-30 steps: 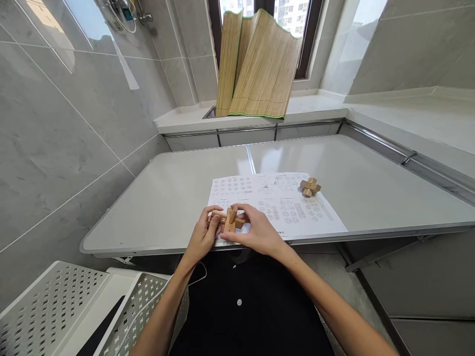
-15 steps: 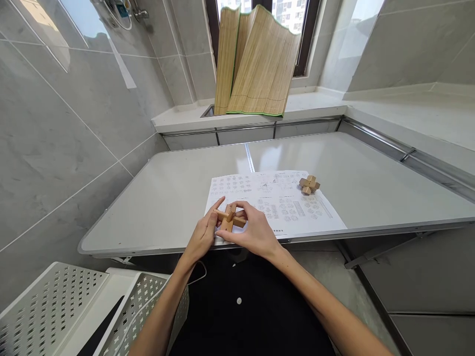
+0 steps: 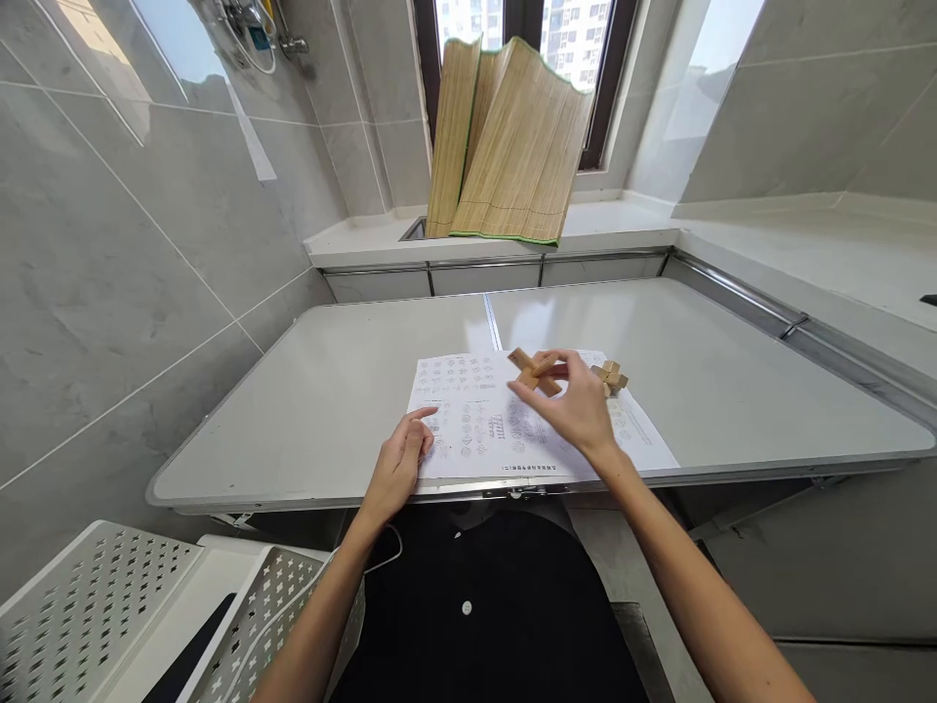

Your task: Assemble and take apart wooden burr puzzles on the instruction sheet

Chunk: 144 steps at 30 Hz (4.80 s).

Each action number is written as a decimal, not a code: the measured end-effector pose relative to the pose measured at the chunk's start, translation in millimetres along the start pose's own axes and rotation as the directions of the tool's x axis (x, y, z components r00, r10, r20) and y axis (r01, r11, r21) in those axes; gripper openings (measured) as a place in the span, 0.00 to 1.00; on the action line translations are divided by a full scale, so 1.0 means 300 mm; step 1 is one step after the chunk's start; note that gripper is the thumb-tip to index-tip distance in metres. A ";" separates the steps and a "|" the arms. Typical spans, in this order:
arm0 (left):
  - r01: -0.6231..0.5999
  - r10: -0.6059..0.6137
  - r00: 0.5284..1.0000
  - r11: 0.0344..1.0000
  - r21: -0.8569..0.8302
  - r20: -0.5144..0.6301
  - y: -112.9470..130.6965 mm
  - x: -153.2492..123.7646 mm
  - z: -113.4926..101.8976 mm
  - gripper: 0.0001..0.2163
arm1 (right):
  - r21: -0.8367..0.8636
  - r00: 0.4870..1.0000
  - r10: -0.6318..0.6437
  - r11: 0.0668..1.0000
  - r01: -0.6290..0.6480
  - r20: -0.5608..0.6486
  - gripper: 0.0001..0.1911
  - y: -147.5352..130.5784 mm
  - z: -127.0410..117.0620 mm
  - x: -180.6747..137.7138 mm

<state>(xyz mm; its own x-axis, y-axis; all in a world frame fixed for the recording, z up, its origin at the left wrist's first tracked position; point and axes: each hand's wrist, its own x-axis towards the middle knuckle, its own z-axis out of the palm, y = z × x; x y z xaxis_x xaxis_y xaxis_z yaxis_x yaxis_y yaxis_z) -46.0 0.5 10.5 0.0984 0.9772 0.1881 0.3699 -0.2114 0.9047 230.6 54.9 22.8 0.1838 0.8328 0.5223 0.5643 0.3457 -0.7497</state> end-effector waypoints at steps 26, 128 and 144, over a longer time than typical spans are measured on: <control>0.022 -0.027 0.998 0.996 0.084 0.060 0.010 -0.002 -0.008 0.23 | -0.648 0.953 0.223 0.761 -0.039 0.204 0.38 0.282 0.022 0.313; 0.200 -0.118 0.969 0.892 0.406 -0.217 0.005 0.100 -0.081 0.30 | 0.386 0.887 0.117 0.869 -0.309 0.448 0.22 0.121 0.010 -0.099; 0.206 -0.123 0.964 0.907 0.368 -0.237 0.011 0.087 -0.082 0.29 | 0.396 0.882 0.125 0.859 -0.326 0.454 0.21 0.111 0.006 -0.102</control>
<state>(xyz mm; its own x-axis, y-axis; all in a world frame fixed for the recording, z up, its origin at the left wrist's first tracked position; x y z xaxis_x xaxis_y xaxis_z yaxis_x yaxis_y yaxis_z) -64.8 25.7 27.9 -0.1695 0.9724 0.1606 0.6959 0.0027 0.7181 242.3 41.7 -18.7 -0.1323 0.9743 0.1823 0.1064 0.1968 -0.9746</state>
